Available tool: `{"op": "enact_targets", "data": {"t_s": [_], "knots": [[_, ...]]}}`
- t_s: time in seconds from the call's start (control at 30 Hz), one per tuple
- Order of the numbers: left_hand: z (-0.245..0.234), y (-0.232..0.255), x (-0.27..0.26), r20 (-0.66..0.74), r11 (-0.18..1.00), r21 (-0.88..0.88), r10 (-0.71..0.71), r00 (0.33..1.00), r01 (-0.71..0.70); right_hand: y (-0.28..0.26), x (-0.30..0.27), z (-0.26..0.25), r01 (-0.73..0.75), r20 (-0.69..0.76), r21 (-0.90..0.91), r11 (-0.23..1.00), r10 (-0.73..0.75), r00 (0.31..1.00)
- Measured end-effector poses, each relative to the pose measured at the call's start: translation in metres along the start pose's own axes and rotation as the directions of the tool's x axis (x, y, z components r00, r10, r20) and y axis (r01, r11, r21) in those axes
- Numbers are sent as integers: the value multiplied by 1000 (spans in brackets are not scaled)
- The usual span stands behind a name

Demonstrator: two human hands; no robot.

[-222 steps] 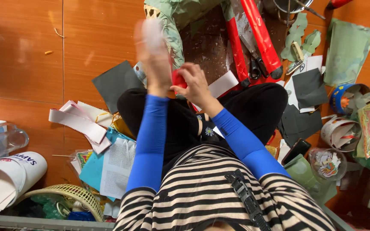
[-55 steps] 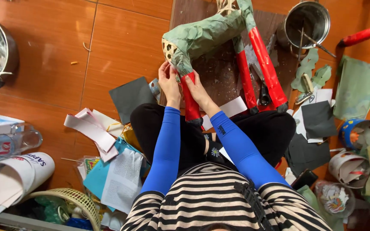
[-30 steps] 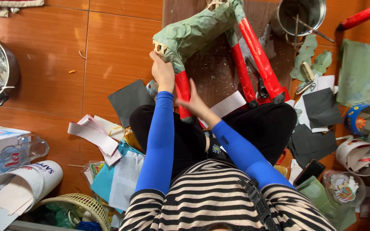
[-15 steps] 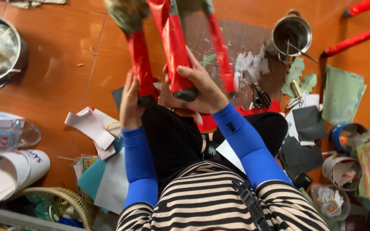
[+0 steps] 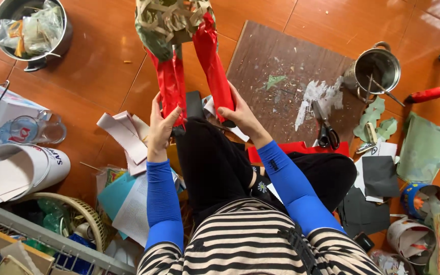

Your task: Applying red decorative tape to the legs of a giraffe model while sitting on the floor

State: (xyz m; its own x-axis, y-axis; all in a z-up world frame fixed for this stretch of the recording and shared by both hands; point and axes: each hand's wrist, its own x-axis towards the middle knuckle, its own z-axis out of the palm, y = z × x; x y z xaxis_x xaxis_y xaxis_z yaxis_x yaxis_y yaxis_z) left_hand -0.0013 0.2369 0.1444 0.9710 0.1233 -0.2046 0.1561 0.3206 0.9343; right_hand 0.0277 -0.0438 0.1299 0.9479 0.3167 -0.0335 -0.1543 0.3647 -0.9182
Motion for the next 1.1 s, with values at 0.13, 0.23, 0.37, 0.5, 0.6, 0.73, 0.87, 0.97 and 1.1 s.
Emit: {"op": "enact_targets", "data": {"t_s": [0.13,0.23,0.37,0.5,0.6,0.73,0.87,0.97,1.1], "knots": [[-11,-21,4,16,999,7,39,999,-39,25,-1,-15,-10,14,-62,998,11,1000],[-7,-18,14,47,990,85,110,993,-114,30,6,-22,26,49,-85,996,-22,999],[-3,-7,8,102,928,319,172,980,-196,-15,-6,-8,-3,88,-246,969,25,996],[-32,-17,2,158,857,457,187,970,-240,-5,-36,-64,-166,-63,-147,975,158,985],[-42,-9,-8,189,908,299,246,951,-294,2,-87,-117,-222,-258,-378,899,128,958],[-23,23,-32,78,829,447,337,938,-335,36,-187,-181,-432,-435,-849,305,60,898],[28,64,-58,-80,739,404,616,784,-539,49,-244,-211,-447,-416,-862,-240,-171,893],[81,82,-88,-79,650,459,709,701,-606,35,-265,-231,-528,-480,-842,-113,-292,827],[154,59,-114,52,610,531,670,740,-589,-26,-298,-212,-599,-603,-794,101,-248,758]]}}
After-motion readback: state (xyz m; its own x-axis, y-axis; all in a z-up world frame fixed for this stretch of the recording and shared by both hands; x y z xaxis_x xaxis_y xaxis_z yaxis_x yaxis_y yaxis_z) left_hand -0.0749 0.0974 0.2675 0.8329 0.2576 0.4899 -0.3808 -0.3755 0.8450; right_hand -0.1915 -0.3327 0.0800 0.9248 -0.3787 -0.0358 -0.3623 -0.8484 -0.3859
